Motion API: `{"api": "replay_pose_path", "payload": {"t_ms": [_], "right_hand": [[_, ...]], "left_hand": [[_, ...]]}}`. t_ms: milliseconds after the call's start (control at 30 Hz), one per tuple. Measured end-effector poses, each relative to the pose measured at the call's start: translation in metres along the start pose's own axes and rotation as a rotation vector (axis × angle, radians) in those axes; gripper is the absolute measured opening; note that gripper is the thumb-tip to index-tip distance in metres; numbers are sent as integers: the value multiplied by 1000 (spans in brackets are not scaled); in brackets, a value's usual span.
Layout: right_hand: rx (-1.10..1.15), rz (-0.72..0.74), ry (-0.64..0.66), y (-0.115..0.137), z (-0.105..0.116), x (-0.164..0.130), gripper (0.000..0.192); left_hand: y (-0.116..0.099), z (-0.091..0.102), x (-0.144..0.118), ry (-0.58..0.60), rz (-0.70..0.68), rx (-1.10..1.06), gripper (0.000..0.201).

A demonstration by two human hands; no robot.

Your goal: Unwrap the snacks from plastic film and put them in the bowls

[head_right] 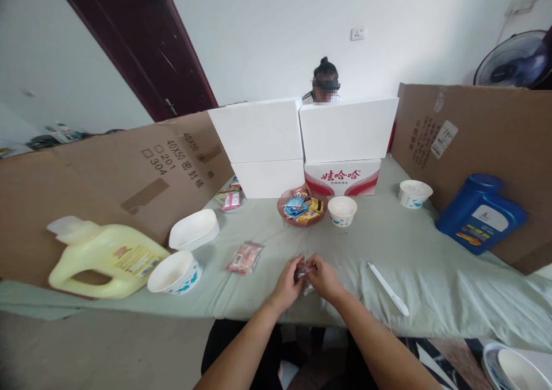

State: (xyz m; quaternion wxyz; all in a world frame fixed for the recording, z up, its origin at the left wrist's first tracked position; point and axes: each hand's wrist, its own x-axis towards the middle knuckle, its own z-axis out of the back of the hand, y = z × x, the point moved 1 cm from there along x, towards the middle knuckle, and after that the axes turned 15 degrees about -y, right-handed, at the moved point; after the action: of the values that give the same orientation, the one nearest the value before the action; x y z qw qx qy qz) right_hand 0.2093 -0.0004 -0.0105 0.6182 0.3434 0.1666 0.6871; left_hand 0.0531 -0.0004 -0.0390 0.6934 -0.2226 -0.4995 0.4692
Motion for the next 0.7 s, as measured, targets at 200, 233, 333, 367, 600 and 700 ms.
{"api": "replay_pose_path", "payload": {"t_ms": [200, 233, 333, 367, 600, 700], "right_hand": [[155, -115, -3, -5, -8, -3, 20], [155, -133, -10, -5, -9, -3, 26], [141, -175, -43, -5, -9, -4, 36], [140, -190, -54, -6, -8, -3, 36], [214, -257, -77, -24, 5, 7, 49], [279, -229, -41, -24, 5, 8, 39]], "left_hand": [[-4, 4, 1, 26, 215, -201, 40], [-4, 5, 1, 23, 233, -223, 42], [-2, 5, 1, 18, 271, -271, 44], [-1, 5, 1, 15, 277, -281, 44], [3, 7, 3, -91, 311, -336, 42], [1, 7, 3, -85, 339, -352, 43]]}}
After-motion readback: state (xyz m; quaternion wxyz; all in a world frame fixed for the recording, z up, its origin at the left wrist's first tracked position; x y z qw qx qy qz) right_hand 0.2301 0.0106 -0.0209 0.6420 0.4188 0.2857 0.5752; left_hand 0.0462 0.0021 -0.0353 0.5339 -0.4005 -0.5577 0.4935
